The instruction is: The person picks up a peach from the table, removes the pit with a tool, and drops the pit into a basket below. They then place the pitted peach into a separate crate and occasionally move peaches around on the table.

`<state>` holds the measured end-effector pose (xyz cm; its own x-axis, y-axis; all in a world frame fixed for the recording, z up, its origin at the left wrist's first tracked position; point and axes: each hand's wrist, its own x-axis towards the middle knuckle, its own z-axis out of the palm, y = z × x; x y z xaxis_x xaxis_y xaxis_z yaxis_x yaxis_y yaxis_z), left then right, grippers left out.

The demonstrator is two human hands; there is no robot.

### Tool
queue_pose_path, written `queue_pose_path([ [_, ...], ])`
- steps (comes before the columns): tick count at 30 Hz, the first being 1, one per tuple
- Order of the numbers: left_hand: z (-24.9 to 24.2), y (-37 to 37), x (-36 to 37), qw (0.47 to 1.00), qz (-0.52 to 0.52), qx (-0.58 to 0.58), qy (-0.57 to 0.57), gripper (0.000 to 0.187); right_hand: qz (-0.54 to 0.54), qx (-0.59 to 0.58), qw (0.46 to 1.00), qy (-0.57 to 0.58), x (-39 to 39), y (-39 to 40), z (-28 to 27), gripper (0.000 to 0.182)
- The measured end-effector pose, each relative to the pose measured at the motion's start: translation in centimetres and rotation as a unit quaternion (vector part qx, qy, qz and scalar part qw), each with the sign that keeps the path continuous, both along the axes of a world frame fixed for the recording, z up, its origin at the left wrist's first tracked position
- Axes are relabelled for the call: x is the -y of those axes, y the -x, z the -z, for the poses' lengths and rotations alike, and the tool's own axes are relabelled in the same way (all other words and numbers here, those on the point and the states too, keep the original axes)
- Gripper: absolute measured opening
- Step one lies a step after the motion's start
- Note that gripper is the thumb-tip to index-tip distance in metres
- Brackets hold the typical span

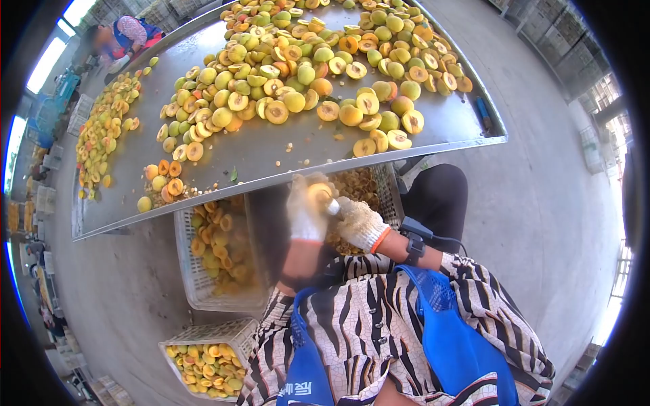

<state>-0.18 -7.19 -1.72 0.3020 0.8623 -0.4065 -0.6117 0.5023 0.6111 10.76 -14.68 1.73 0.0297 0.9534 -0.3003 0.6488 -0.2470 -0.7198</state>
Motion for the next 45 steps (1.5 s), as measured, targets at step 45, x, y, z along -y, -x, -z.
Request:
queue_pose_path([
  [45, -3.4, 7.6, -5.7, 0.725, -0.110, -0.581, -0.352, 0.038, -0.046, -0.215, 0.967, -0.129, 2.5, -6.1, 5.7, 0.023],
])
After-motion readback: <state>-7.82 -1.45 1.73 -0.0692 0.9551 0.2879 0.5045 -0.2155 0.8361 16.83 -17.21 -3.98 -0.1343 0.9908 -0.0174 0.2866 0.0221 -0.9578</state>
